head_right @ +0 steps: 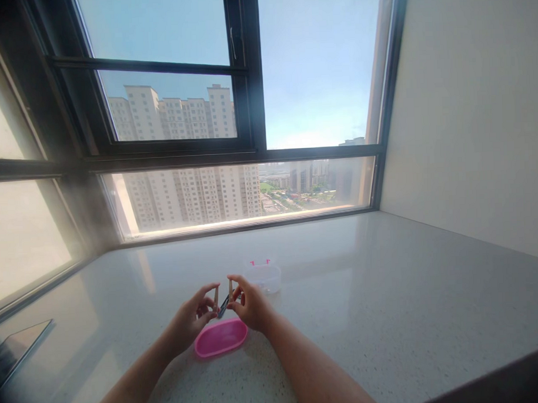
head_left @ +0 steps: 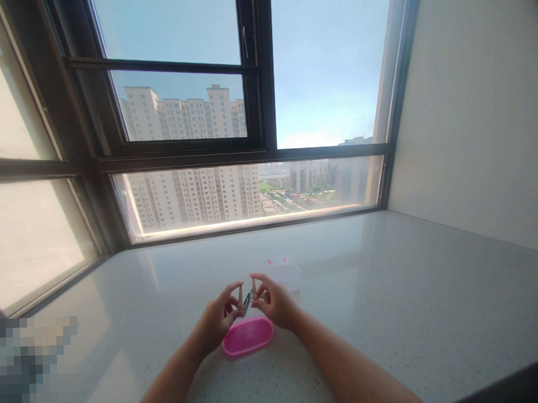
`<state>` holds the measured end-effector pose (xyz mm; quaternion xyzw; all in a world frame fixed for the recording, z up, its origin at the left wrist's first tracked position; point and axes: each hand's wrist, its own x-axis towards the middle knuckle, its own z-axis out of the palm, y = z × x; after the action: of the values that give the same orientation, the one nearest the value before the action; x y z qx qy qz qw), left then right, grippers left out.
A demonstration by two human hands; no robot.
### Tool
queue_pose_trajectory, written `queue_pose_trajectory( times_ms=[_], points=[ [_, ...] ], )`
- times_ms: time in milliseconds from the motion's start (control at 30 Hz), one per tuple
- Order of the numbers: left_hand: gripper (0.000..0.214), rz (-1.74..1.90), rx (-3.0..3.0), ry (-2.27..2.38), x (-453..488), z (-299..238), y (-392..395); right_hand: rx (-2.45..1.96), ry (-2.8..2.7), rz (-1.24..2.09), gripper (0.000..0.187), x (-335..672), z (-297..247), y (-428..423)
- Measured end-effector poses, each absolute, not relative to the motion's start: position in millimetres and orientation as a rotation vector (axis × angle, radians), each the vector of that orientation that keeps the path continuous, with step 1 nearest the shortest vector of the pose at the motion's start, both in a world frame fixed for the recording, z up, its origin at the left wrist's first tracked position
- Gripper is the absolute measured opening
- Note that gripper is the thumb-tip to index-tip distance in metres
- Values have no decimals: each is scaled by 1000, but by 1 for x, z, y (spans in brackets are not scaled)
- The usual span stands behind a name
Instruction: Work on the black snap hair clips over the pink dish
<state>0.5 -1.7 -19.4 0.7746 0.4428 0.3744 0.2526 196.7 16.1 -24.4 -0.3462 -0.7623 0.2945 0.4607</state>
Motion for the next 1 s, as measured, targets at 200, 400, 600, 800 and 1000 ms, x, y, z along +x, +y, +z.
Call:
queue_pose_trajectory(
  times_ms=[200,400,600,800,1000],
  points=[
    [54,1024,2113,1178,1,-18,-3,-847,-1866,737,62,196,-25,17],
    [55,1009,2109,1191,2,-16,-4,-855,-1868,732,62,196,-24,15],
    [54,1017,2106,1196,3,-16,-5,-852,-1870,743,61,197,-22,14],
    [54,1033,2108,1183,2,-18,-4,-854,-1873,751,61,197,-24,15],
    [56,1042,2120,1172,2,-17,-4,-850,-1870,749,61,197,-24,15]
  ],
)
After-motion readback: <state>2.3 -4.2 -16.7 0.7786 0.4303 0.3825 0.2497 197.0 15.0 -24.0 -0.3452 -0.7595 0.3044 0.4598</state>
